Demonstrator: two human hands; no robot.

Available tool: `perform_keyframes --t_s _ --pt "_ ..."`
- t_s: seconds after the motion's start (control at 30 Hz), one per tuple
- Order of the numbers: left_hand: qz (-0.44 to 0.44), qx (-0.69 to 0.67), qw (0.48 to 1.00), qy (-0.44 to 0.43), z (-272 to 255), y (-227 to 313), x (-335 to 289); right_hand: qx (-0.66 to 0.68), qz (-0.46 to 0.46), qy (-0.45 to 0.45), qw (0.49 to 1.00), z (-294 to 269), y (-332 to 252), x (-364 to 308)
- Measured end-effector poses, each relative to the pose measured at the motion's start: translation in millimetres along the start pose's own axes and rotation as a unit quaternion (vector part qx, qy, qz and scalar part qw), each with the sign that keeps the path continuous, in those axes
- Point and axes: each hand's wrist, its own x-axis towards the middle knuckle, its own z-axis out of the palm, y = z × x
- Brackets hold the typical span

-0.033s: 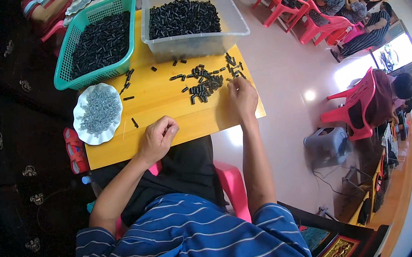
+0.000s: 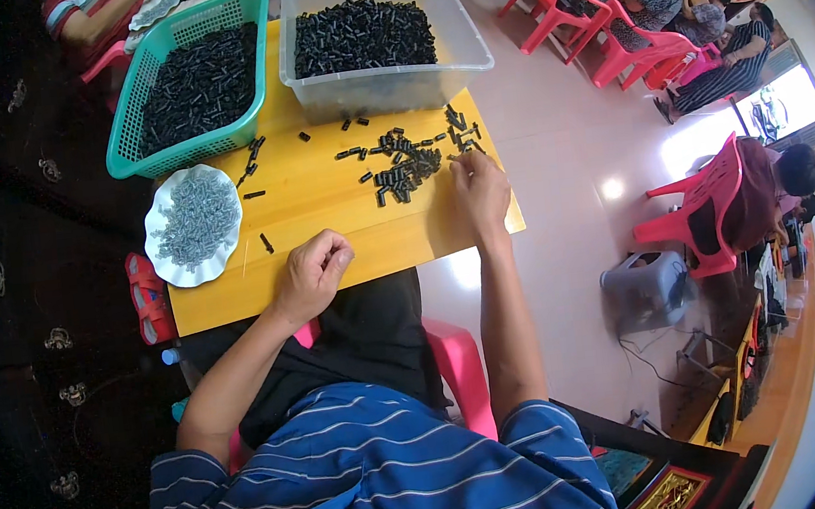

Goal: The person assembles small components by picking up metal pins and plastic pieces from the table and fitting them together by hand.

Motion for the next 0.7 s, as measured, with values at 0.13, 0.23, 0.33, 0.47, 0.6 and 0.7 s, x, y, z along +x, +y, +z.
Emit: perform_keyframes --t_s 0.13,0.23,0.33,0.47,0.6,0.7 --pt "-0.005 -0.001 1.0 -0.006 -2 5 1 -0.019 -0.021 -0.01 1.0 3 3 10" --pt "-0.011 0.005 1.0 -0.006 -3 3 0 -0.026 -0.028 -0.016 0.999 5 -4 15" --pt "-0.01 0.005 1.0 -0.007 -2 2 -1 0.022 0.025 -0.038 0.999 6 -11 19" --pt "-0.014 0.001 1.0 -0.009 -2 4 0 0.027 -0.08 -0.05 0.995 16 -22 22" --pt "-0.021 -0.003 1.0 -0.012 -3 3 -1 -0.073 -0.15 -0.055 0.985 26 -33 20" --pt "-0.018 -0.001 1.0 -0.014 -2 3 -1 -0.072 -0.145 -0.05 0.986 31 -36 18"
